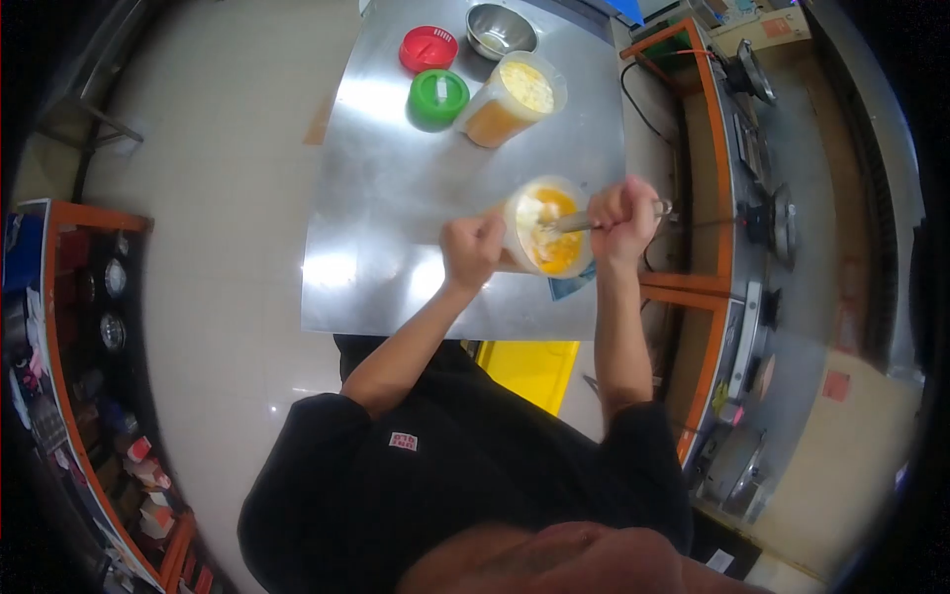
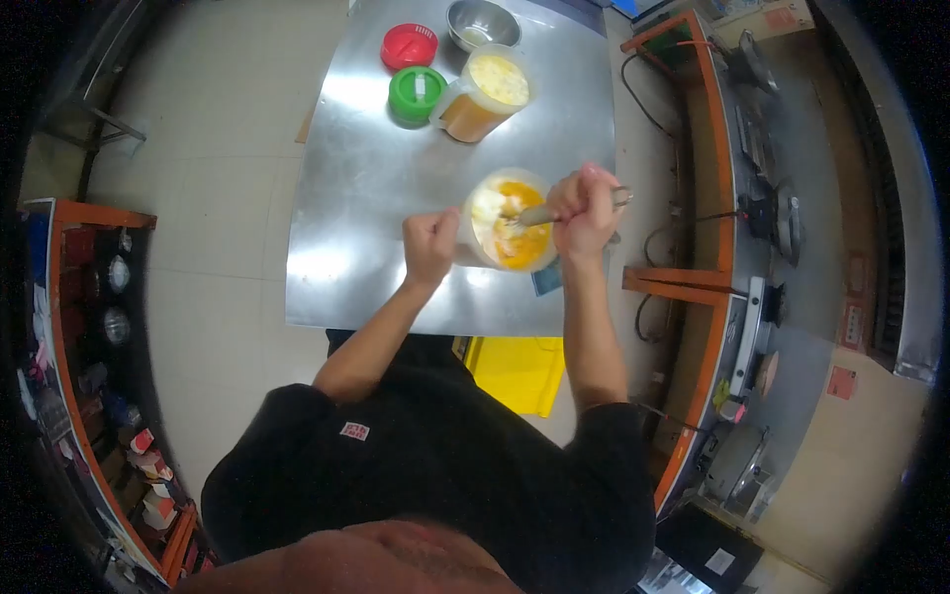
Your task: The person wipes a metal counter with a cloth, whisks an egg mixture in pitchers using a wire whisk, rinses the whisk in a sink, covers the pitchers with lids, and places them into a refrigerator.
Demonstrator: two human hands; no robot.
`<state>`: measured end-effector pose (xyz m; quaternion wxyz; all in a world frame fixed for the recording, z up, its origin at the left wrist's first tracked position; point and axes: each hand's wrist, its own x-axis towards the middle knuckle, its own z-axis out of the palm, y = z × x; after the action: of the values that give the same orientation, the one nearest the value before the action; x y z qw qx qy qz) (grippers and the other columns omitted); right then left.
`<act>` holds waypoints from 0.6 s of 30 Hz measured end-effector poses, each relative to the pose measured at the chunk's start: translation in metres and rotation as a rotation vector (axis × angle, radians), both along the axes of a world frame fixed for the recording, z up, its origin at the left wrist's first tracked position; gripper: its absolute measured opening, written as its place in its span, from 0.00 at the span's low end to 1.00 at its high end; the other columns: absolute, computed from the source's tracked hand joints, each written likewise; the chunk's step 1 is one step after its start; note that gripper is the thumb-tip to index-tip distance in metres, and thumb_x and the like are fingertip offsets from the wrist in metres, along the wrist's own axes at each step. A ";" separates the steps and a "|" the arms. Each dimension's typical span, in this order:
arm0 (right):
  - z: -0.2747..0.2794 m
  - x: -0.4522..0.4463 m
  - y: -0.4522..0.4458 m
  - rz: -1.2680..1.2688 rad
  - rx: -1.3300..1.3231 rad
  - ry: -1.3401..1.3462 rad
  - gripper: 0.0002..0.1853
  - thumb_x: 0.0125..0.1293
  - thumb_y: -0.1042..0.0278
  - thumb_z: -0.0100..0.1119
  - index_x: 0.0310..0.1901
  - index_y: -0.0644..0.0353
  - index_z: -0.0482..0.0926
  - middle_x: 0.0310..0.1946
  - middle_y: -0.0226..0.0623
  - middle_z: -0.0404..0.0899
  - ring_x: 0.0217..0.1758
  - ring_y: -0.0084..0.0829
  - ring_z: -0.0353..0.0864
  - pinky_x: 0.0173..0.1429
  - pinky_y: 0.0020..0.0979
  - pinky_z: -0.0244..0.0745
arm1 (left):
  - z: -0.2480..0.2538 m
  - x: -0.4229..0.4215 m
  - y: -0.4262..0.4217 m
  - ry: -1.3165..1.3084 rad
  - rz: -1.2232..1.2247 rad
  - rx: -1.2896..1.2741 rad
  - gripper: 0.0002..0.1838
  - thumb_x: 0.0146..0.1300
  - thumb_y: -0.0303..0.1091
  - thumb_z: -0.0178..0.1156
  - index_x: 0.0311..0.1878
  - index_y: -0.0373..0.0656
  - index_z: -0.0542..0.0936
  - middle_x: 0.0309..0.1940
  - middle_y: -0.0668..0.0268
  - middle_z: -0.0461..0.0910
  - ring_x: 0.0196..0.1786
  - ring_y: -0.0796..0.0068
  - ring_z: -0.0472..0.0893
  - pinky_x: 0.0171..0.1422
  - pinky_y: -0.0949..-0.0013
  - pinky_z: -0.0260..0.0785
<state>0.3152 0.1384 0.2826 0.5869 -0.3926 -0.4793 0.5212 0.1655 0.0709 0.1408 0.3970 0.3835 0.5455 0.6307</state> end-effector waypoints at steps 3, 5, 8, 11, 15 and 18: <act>0.030 0.009 -0.013 -0.005 0.047 -0.021 0.22 0.70 0.61 0.45 0.15 0.48 0.60 0.09 0.22 0.56 0.11 0.17 0.53 0.18 0.23 0.52 | -0.012 -0.006 -0.003 0.007 -0.019 -0.054 0.21 0.60 0.39 0.58 0.19 0.30 0.73 0.10 0.51 0.63 0.12 0.70 0.66 0.22 0.61 0.58; 0.038 0.041 -0.011 0.044 0.139 0.195 0.22 0.70 0.63 0.47 0.15 0.49 0.61 0.08 0.21 0.55 0.10 0.18 0.55 0.17 0.23 0.52 | -0.011 -0.008 0.001 0.002 0.001 -0.013 0.21 0.60 0.39 0.58 0.19 0.30 0.73 0.10 0.50 0.64 0.13 0.71 0.67 0.22 0.61 0.58; 0.000 0.018 -0.024 -0.034 0.050 0.009 0.21 0.70 0.65 0.48 0.16 0.48 0.62 0.09 0.22 0.56 0.11 0.17 0.57 0.17 0.22 0.54 | -0.003 -0.010 -0.005 0.021 0.003 -0.014 0.21 0.60 0.38 0.58 0.19 0.30 0.73 0.10 0.51 0.64 0.13 0.72 0.66 0.21 0.62 0.58; 0.031 0.025 -0.016 -0.065 0.152 0.040 0.21 0.71 0.63 0.50 0.17 0.48 0.63 0.10 0.22 0.58 0.12 0.18 0.58 0.16 0.23 0.56 | -0.016 -0.021 -0.004 0.000 -0.006 -0.005 0.21 0.60 0.37 0.58 0.18 0.30 0.72 0.10 0.52 0.63 0.13 0.75 0.65 0.21 0.61 0.57; 0.002 -0.005 -0.026 -0.107 0.045 -0.088 0.21 0.72 0.61 0.48 0.17 0.47 0.62 0.11 0.22 0.58 0.12 0.19 0.57 0.17 0.23 0.54 | -0.018 -0.015 -0.010 -0.013 -0.004 -0.002 0.21 0.62 0.35 0.57 0.17 0.31 0.69 0.10 0.61 0.60 0.15 0.81 0.61 0.21 0.63 0.53; -0.003 -0.018 -0.009 -0.138 0.035 -0.077 0.20 0.71 0.63 0.46 0.17 0.47 0.61 0.11 0.22 0.57 0.13 0.19 0.57 0.18 0.24 0.54 | -0.026 -0.023 0.001 -0.046 0.038 0.041 0.24 0.65 0.32 0.55 0.15 0.33 0.61 0.10 0.74 0.56 0.18 0.85 0.56 0.21 0.67 0.46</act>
<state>0.2969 0.1296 0.2793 0.6092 -0.4343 -0.4824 0.4557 0.1426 0.0715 0.1149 0.3894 0.3663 0.5305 0.6578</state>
